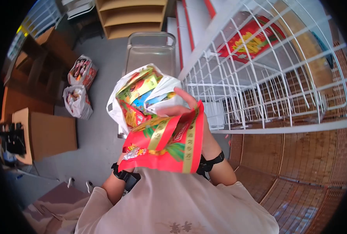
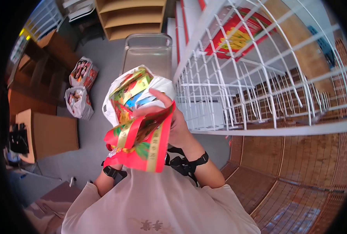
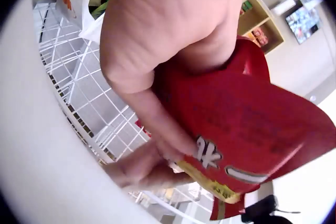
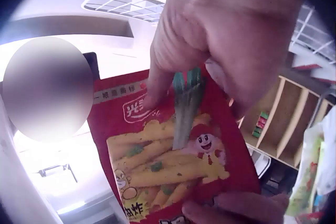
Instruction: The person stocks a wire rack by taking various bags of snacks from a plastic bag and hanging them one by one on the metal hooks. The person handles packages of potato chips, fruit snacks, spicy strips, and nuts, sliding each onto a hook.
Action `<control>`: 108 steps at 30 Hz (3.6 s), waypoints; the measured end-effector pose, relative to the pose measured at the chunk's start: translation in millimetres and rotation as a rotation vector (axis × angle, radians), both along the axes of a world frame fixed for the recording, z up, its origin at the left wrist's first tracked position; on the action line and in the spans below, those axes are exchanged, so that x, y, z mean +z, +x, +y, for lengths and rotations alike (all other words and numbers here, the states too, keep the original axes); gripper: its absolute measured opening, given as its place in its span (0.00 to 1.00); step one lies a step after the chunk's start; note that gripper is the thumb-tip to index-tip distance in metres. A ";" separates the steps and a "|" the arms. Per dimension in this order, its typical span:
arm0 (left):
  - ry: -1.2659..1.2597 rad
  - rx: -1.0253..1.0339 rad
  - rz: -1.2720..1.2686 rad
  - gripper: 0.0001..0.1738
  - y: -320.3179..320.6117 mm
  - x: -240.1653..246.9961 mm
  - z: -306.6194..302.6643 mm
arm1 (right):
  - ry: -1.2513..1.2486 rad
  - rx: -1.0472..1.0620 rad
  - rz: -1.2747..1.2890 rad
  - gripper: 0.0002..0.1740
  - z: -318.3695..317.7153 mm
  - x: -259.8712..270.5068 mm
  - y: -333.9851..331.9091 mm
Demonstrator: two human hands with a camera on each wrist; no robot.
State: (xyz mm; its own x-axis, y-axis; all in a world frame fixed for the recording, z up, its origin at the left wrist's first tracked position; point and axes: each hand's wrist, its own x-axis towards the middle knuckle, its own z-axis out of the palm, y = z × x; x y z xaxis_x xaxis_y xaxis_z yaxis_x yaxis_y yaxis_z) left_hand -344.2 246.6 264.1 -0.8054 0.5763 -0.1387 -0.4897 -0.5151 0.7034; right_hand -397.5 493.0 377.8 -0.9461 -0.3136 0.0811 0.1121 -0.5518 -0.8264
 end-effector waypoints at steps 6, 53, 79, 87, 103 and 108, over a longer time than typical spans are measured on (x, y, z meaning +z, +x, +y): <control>-0.174 -0.431 -0.139 0.24 -57.2 16.0 56.9 | 0.327 -0.334 -0.004 0.06 49.8 31.5 57.1; 0.105 0.837 0.391 0.15 -11.5 187.4 385.8 | 0.479 -0.356 0.475 0.09 285.8 128.7 12.5; -0.585 0.358 0.836 0.34 -7.6 188.2 344.5 | 0.717 -0.729 0.389 0.17 330.8 62.0 -125.1; -0.350 -0.468 0.957 0.19 -31.4 147.0 167.9 | 0.887 -0.952 0.364 0.20 287.2 94.2 -151.3; -1.421 0.124 0.392 0.33 -95.8 -117.6 21.3 | 1.437 -1.082 0.327 0.06 159.7 -42.6 86.6; -1.555 0.301 0.115 0.46 -118.5 -121.5 24.9 | 1.495 -1.133 0.423 0.08 129.7 -49.7 106.9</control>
